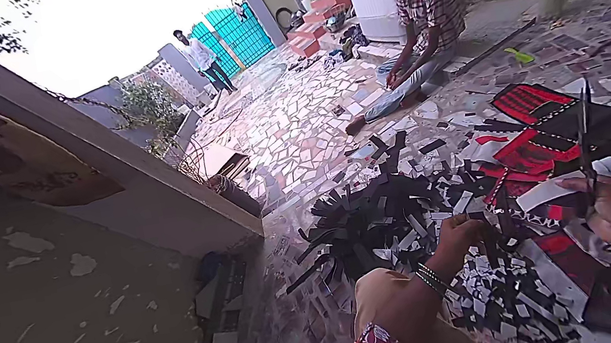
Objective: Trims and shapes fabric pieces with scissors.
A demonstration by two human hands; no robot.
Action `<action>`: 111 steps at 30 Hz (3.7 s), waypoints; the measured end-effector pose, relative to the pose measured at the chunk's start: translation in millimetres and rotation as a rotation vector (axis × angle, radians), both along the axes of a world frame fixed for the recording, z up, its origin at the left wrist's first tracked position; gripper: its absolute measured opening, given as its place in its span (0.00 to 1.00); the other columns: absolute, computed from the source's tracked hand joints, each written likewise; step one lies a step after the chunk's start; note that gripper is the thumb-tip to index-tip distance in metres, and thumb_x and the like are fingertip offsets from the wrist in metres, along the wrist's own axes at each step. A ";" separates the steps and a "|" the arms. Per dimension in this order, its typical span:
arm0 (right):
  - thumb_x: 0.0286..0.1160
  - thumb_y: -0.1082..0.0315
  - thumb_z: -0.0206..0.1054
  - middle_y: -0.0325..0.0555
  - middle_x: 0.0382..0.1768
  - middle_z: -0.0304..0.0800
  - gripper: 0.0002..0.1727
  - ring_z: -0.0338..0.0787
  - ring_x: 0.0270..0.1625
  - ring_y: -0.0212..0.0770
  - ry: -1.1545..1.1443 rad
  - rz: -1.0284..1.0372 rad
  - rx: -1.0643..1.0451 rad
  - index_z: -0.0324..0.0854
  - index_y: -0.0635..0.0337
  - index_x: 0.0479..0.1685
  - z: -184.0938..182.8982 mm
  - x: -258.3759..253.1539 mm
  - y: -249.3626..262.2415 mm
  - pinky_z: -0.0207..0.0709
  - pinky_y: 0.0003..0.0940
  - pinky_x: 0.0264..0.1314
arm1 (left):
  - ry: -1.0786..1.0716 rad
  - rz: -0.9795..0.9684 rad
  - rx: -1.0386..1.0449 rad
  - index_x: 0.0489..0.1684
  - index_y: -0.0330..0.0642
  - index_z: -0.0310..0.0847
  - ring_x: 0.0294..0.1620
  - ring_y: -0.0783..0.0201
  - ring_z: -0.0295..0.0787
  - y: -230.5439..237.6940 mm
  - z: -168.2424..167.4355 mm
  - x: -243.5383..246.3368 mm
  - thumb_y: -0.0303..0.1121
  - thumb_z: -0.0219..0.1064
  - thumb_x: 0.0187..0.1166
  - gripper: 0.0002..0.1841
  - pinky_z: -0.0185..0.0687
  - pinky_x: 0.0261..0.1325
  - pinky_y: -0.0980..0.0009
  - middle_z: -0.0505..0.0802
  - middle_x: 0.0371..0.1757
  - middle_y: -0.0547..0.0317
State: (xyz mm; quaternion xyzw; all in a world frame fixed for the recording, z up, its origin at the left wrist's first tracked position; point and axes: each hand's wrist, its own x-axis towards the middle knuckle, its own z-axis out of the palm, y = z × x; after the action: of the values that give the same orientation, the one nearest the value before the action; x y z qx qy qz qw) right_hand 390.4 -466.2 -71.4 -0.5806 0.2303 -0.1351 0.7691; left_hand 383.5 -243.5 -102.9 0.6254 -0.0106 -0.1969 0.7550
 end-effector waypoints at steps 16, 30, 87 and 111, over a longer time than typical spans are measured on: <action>0.74 0.79 0.65 0.45 0.42 0.84 0.14 0.86 0.39 0.31 -0.070 -0.140 0.144 0.72 0.66 0.57 11.7 -9.1 -7.9 0.83 0.30 0.42 | 0.017 0.085 -0.093 0.80 0.37 0.60 0.29 0.66 0.85 0.7 0.9 4.5 0.18 0.52 0.82 0.25 0.85 0.36 0.69 0.87 0.41 0.53; 0.75 0.76 0.67 0.50 0.38 0.83 0.10 0.83 0.37 0.37 0.106 0.178 -0.035 0.77 0.70 0.51 -39.0 -21.4 47.1 0.79 0.37 0.41 | -0.779 -0.118 0.727 0.70 0.37 0.84 0.48 0.47 0.91 0.7 3.7 -12.3 0.42 0.84 0.64 0.33 0.86 0.54 0.45 0.91 0.55 0.39; 0.73 0.74 0.71 0.53 0.42 0.82 0.18 0.84 0.39 0.40 0.187 0.525 -0.316 0.75 0.73 0.59 -15.2 -16.3 28.0 0.81 0.38 0.47 | -0.043 -0.390 0.358 0.45 0.37 0.85 0.24 0.77 0.87 6.4 7.2 0.9 0.31 0.60 0.88 0.09 0.79 0.26 0.80 0.95 0.30 0.64; 0.77 0.76 0.68 0.53 0.35 0.85 0.11 0.87 0.33 0.42 0.148 0.505 -0.232 0.77 0.74 0.52 -30.8 -30.6 42.7 0.84 0.40 0.40 | -0.193 -0.435 0.383 0.48 0.29 0.84 0.32 0.74 0.84 12.5 -0.2 8.8 0.25 0.69 0.78 0.08 0.82 0.41 0.72 0.90 0.35 0.59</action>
State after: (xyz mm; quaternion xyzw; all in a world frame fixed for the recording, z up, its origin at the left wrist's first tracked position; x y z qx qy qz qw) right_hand 359.8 -423.6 -102.1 -0.7119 0.1170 0.0784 0.6880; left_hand 392.3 -231.0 -103.2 0.7551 -0.1785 -0.2921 0.5591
